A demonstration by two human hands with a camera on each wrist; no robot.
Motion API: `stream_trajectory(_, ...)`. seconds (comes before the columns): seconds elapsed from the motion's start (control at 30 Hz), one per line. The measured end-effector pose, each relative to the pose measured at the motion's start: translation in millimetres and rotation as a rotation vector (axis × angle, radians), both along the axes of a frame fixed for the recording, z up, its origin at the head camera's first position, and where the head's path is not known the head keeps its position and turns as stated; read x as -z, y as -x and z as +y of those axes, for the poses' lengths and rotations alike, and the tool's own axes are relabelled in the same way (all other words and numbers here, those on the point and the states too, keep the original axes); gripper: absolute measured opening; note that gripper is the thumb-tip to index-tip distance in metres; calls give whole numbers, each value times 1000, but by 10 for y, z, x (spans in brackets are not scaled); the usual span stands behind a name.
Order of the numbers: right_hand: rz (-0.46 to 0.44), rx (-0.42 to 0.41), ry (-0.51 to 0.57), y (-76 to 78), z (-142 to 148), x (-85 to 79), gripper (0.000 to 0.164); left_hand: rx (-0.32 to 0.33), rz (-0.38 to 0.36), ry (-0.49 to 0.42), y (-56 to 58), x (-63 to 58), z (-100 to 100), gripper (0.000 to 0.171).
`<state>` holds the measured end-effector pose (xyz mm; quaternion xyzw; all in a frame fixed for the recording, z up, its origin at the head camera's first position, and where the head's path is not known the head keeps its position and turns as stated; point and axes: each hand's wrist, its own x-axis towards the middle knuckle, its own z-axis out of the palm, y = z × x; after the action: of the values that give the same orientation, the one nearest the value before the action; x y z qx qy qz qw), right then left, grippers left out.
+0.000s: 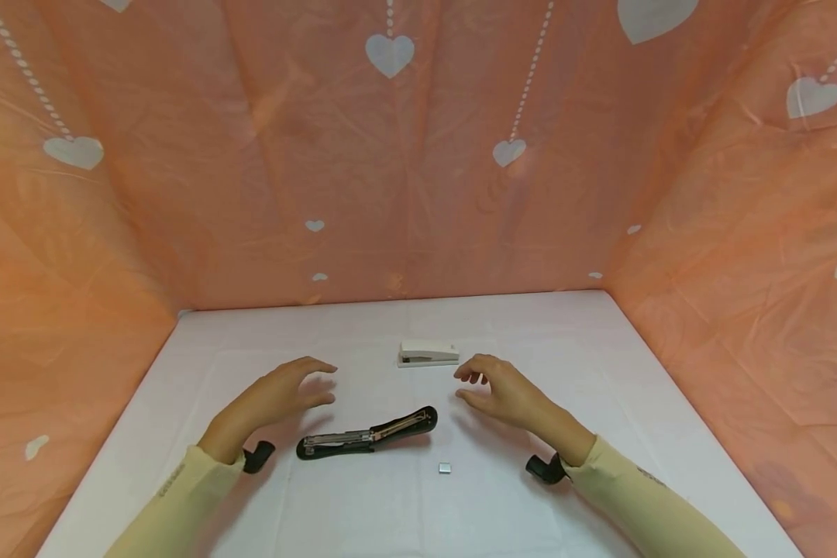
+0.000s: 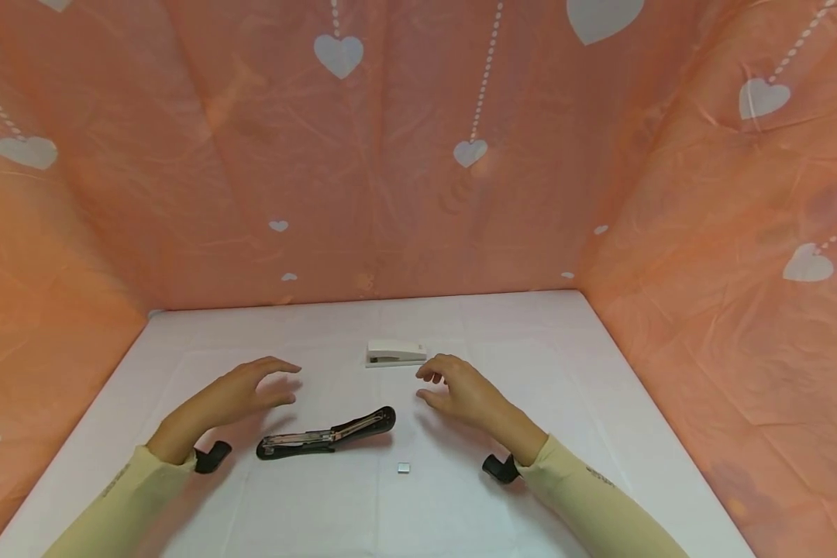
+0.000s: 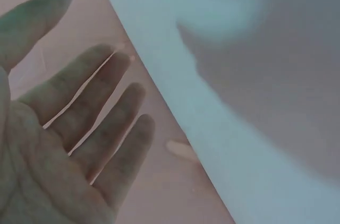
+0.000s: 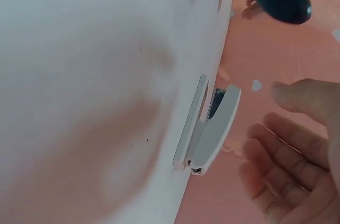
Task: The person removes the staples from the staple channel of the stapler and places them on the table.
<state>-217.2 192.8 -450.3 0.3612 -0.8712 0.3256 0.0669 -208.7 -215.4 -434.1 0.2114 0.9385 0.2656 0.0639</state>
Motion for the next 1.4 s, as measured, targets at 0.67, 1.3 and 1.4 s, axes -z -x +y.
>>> stream_trajectory(0.67, 47, -73, 102, 687, -240, 99, 32, 26, -42, 16, 607, 37, 518, 61)
stream_trajectory(1.3, -150, -28, 103, 988, -529, 247, 42, 33, -35, 120, 941, 182, 1021, 47)
stream_trajectory(1.4, -167, -41, 109, 1002, -541, 263, 41, 5, -52, 122, 938, 200, 1059, 45)
